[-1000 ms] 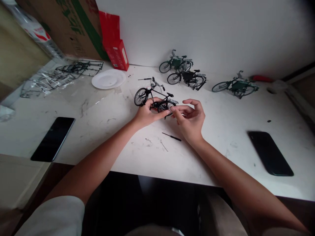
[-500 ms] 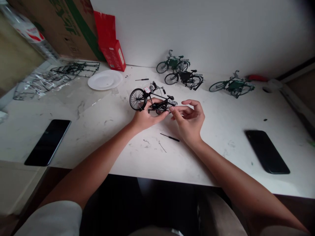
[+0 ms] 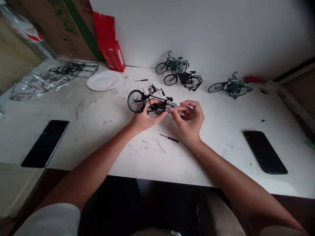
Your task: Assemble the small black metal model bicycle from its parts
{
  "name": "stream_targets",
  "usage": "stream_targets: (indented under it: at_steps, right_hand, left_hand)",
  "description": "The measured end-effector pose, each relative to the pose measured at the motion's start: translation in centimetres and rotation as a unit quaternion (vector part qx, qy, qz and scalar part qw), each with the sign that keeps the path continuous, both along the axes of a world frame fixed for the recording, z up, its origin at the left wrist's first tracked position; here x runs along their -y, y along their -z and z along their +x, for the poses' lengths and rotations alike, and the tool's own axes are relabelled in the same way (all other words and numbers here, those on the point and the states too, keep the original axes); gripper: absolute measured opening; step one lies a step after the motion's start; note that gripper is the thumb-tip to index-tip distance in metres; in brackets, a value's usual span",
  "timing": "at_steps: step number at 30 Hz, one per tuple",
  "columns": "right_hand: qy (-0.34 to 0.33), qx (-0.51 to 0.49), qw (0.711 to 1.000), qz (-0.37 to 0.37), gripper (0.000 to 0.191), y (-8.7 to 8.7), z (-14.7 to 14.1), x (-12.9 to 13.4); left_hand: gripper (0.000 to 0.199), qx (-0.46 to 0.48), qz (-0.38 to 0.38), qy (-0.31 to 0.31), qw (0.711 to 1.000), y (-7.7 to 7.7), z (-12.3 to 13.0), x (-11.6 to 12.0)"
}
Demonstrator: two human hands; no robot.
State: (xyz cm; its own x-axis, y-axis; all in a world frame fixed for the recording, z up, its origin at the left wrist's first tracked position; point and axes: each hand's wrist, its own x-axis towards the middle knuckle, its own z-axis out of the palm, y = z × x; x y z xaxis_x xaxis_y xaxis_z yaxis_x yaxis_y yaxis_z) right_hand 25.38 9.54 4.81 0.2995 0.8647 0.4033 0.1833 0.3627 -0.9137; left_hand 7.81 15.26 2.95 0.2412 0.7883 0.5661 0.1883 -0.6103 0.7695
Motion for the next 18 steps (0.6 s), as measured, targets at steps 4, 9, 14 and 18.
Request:
stream_targets:
  at_steps: [4, 9, 14, 18]
  right_hand:
    - [0.001, 0.006, 1.0, -0.012, 0.047, 0.2, -0.01, 0.02]
    - [-0.012, -0.022, 0.999, -0.029, 0.052, 0.4, -0.09, -0.07]
    - [-0.019, -0.018, 0.999, -0.026, 0.053, 0.64, -0.15, -0.08]
    - [-0.017, -0.015, 0.999, -0.027, 0.058, 0.63, -0.22, 0.06]
  left_hand:
    - [0.035, -0.001, -0.003, -0.004, 1.0, 0.22, 0.13, -0.13]
    - [0.037, -0.002, -0.029, -0.014, 0.999, 0.19, 0.14, 0.03]
    - [0.042, -0.005, -0.052, -0.016, 0.998, 0.43, 0.04, 0.14]
    - [0.04, -0.011, -0.056, -0.014, 0.998, 0.36, -0.02, 0.24]
